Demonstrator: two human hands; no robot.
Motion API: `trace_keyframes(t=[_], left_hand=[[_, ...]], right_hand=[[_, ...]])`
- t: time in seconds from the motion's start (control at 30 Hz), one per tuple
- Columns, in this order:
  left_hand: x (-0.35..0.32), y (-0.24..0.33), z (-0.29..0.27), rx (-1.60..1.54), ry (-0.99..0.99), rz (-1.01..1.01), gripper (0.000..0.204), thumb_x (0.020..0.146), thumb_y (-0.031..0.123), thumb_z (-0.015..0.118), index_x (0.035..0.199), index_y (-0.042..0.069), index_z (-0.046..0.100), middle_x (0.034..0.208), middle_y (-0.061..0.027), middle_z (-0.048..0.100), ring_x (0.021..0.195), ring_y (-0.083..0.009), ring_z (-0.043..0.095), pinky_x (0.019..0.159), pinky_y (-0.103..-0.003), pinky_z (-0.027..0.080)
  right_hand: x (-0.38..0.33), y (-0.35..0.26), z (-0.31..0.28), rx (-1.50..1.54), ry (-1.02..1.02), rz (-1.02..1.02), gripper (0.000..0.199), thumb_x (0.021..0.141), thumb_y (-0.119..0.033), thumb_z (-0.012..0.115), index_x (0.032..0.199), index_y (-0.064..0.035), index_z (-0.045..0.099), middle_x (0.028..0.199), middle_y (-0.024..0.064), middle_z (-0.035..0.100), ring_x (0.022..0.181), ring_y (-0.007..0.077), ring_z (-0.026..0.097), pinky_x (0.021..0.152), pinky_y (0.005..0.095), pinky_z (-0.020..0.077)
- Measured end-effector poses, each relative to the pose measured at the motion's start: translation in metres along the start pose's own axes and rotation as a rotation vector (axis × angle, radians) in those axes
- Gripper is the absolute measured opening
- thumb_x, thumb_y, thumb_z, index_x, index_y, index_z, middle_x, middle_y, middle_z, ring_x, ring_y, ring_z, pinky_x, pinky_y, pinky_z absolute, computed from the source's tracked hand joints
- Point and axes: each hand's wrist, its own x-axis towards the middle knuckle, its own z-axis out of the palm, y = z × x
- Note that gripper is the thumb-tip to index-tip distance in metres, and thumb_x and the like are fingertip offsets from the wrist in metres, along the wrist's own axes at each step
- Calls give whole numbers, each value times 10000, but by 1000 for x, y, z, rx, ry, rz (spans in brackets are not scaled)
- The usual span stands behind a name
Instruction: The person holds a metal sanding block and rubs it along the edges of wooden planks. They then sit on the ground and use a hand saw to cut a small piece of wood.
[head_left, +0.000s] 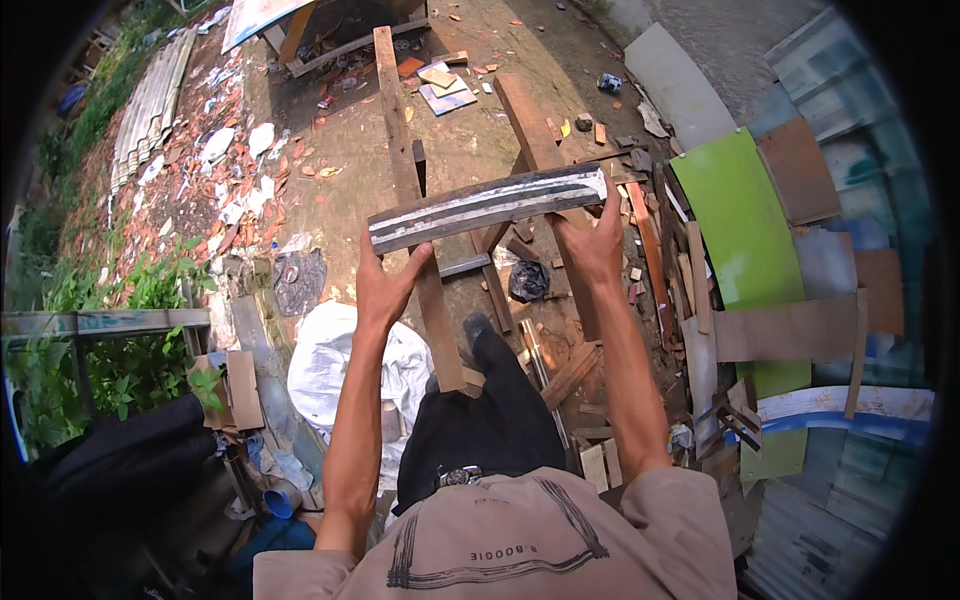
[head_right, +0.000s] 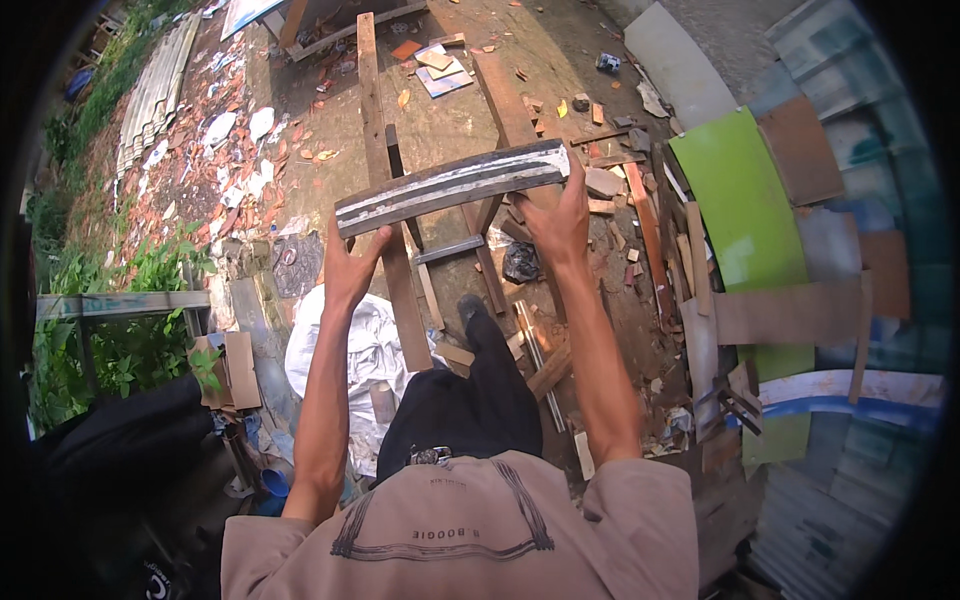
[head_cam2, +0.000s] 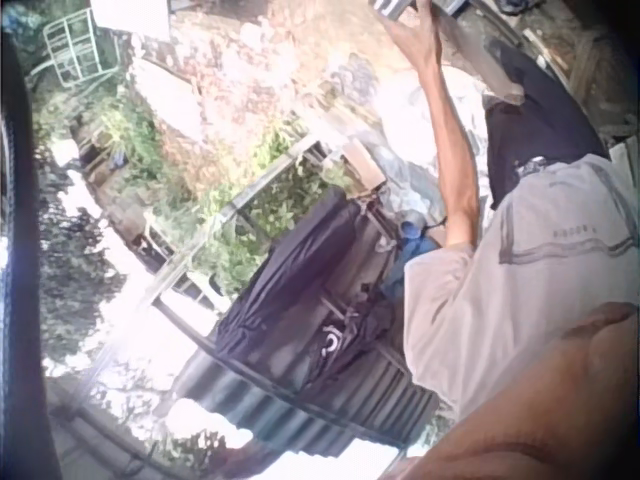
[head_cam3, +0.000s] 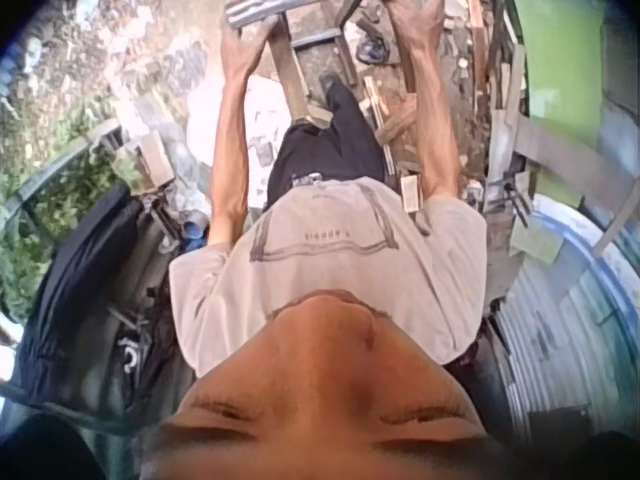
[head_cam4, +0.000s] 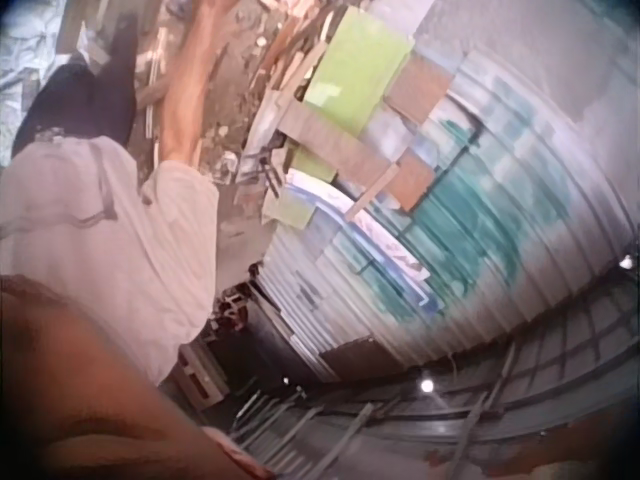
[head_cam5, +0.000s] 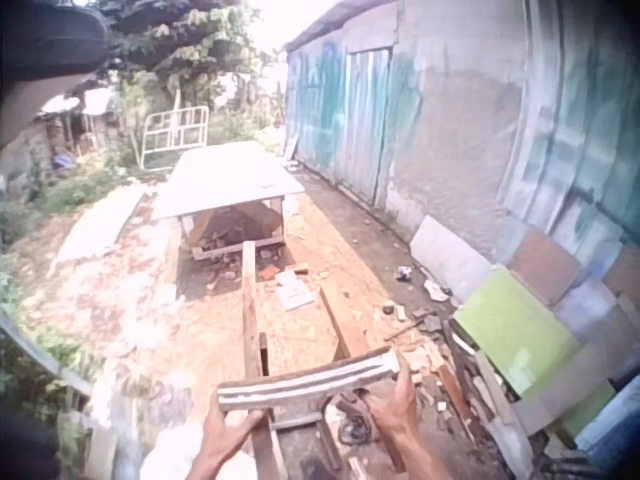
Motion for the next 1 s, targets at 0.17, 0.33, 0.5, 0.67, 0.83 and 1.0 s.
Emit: trace_keyframes(t=[0.17, 0.33, 0.5, 0.67, 0.83, 1.0], left_hand=[[-84, -25, -39, -321, 139, -47, 618, 936, 396, 694, 1334, -32, 493, 1132, -134, 642, 1033, -199, 606, 909, -318, 480], [-175, -85, -76, -703, 434, -218, 447, 1041, 370, 525, 1211, -40, 574, 1036, -66, 620, 943, -136, 570, 844, -283, 474], [-262, -191, -100, -599, 654, -476, 435, 1039, 337, 528, 1237, -45, 593, 1082, -78, 647, 971, -148, 614, 832, -300, 505], [-312, -261, -71, -360, 783, -677, 438, 995, 346, 596, 1123, -67, 666, 1048, -141, 683, 970, -212, 606, 881, -344, 465], [-310, -342, -9, -177, 703, -746, 475, 965, 383, 615, 1172, -42, 664, 1138, -238, 669, 1089, -360, 622, 943, -390, 465], [-237, -454, 78, -59, 570, -708, 509, 943, 393, 612, 1191, -50, 656, 1124, -276, 611, 1081, -406, 580, 956, -443, 454]], right_hand=[[-107, -65, -28, 252, -112, 92, 812, 804, -151, 804, 1440, 32, 333, 1293, 199, 550, 1179, 264, 576, 998, 378, 478], [-236, -95, -30, 583, -202, 277, 646, 914, -104, 704, 1410, 20, 308, 1256, 193, 543, 1108, 217, 604, 931, 317, 513], [-329, -57, -3, 570, -451, 570, 440, 924, -69, 682, 1249, 5, 394, 1163, 143, 564, 986, 171, 649, 769, 271, 573], [-361, 23, 35, 306, -702, 745, 452, 913, -127, 712, 1238, -13, 419, 1148, 134, 582, 942, 180, 652, 673, 295, 588], [-348, 128, 105, 72, -778, 829, 428, 922, -179, 686, 1238, -17, 445, 1158, 140, 594, 1008, 216, 623, 649, 321, 584], [-313, 250, 202, -165, -702, 908, 478, 901, -228, 676, 1274, -35, 446, 1173, 136, 566, 1039, 242, 591, 696, 383, 593]])
